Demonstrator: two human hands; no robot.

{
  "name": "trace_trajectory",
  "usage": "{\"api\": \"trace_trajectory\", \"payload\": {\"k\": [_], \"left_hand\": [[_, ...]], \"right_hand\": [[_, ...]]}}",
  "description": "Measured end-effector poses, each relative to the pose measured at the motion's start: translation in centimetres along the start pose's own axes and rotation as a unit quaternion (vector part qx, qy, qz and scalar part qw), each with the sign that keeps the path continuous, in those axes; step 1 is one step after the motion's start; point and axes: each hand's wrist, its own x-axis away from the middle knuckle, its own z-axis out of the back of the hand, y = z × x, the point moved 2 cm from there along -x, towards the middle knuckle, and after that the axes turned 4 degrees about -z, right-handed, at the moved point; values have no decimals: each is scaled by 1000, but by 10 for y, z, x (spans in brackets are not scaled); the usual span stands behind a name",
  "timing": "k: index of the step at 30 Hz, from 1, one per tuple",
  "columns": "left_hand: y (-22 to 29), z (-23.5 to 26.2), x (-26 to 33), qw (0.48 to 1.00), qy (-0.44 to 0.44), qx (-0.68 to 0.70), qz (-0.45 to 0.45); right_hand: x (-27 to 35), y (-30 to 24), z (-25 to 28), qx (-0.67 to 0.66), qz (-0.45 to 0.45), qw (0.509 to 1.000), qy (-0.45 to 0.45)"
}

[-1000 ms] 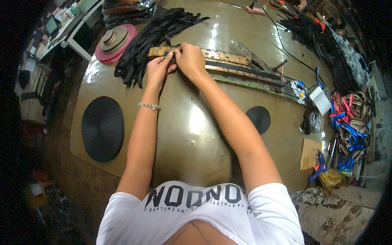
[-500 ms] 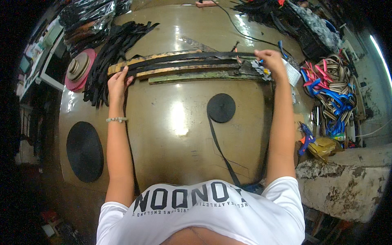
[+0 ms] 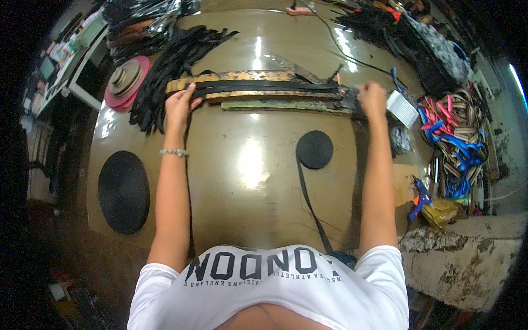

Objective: The person repeatedly folds and aligns black fabric strips on a wooden guide, then picks up a black circular hat base and places it on the table. The person continues folding strips and handling the hat base throughout the clip.

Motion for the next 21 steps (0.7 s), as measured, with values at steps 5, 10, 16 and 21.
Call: {"api": "trace_trajectory", "payload": {"k": [5, 10, 16, 21], "left_hand": [[2, 4, 3, 998, -54, 16, 7], [4, 2, 10, 998, -54, 9, -10], [0, 2, 3, 1000, -16, 26, 3], [-4, -1, 2, 999, 10, -20, -30]], "right_hand": [[10, -150, 66, -476, 80, 874, -56], [86, -310, -7, -474, 147, 803, -329], [83, -321, -46, -441, 120, 814, -358], [67, -300, -4, -368, 191, 824, -386]]}}
